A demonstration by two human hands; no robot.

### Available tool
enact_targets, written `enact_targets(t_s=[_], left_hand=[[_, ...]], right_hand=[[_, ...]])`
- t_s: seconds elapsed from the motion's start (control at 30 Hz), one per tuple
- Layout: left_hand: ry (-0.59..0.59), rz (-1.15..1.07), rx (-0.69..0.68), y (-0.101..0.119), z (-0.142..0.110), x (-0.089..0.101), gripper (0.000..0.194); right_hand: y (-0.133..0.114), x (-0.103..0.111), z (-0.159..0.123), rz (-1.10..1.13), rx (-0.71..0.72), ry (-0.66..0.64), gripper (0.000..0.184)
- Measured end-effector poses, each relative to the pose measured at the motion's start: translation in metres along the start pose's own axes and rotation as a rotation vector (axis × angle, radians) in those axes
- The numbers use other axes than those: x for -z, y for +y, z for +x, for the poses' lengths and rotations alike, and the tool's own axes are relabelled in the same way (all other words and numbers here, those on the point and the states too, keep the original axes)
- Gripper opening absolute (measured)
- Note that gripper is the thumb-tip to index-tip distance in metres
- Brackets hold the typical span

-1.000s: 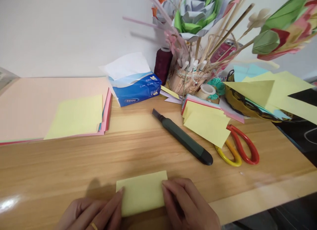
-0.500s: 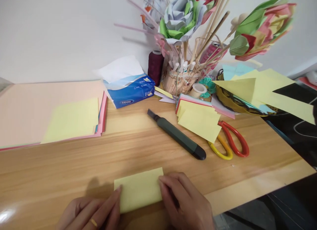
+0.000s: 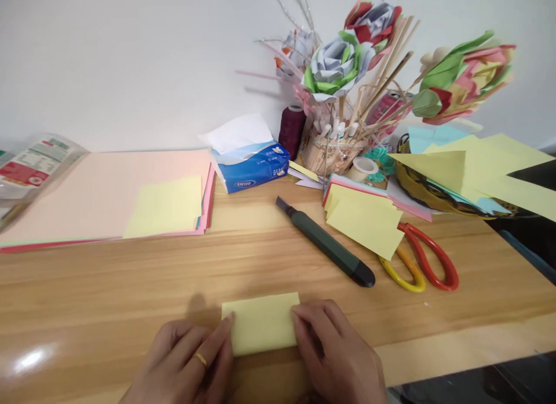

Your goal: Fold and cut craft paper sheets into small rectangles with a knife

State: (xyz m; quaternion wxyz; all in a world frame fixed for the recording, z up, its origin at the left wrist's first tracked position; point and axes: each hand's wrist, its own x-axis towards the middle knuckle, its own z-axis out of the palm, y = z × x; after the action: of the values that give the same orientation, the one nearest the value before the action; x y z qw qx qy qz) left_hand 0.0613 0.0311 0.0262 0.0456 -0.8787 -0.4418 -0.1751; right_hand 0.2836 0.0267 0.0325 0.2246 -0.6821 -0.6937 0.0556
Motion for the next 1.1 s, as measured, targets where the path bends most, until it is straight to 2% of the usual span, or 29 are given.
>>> enact_targets(t_s=[0.13, 0.27, 0.37, 0.47, 0.53, 0.6, 0.7, 0.83, 1.0, 1.1], left_hand=[[0.030, 0.088, -0.127, 0.002, 0.002, 0.000, 0.027], [0.060, 0.182, -0.069, 0.002, 0.004, 0.001, 0.026], [0.094, 0.271, -0.012, 0.008, 0.007, 0.003, 0.025], [0.215, 0.303, 0.035, 0.027, 0.016, 0.002, 0.026], [0.288, 0.255, 0.019, 0.046, 0.025, -0.001, 0.031], [0.324, 0.138, -0.095, 0.062, 0.033, -0.008, 0.032], [0.274, 0.129, -0.171, 0.073, 0.040, -0.018, 0.044], [0.174, 0.187, -0.181, 0.064, 0.035, -0.024, 0.066], [0.108, 0.207, -0.235, 0.045, 0.016, -0.016, 0.083], [0.045, 0.234, -0.239, 0.032, 0.004, -0.008, 0.085]], right_hand=[[-0.001, 0.001, 0.000, -0.124, 0.027, -0.008, 0.048], [0.002, 0.002, -0.001, -0.203, 0.149, -0.002, 0.035], [0.003, 0.003, -0.002, -0.243, 0.229, -0.002, 0.034], [0.001, 0.002, -0.003, -0.247, 0.239, 0.022, 0.033], [-0.001, 0.001, -0.003, -0.234, 0.224, 0.061, 0.033], [-0.003, 0.000, -0.002, -0.211, 0.209, 0.113, 0.034], [-0.004, -0.002, -0.002, -0.185, 0.220, 0.180, 0.035], [0.000, -0.003, -0.003, -0.206, 0.264, 0.195, 0.034], [0.002, -0.004, -0.005, -0.190, 0.252, 0.125, 0.033], [0.004, -0.007, -0.004, -0.171, 0.224, 0.128, 0.033]])
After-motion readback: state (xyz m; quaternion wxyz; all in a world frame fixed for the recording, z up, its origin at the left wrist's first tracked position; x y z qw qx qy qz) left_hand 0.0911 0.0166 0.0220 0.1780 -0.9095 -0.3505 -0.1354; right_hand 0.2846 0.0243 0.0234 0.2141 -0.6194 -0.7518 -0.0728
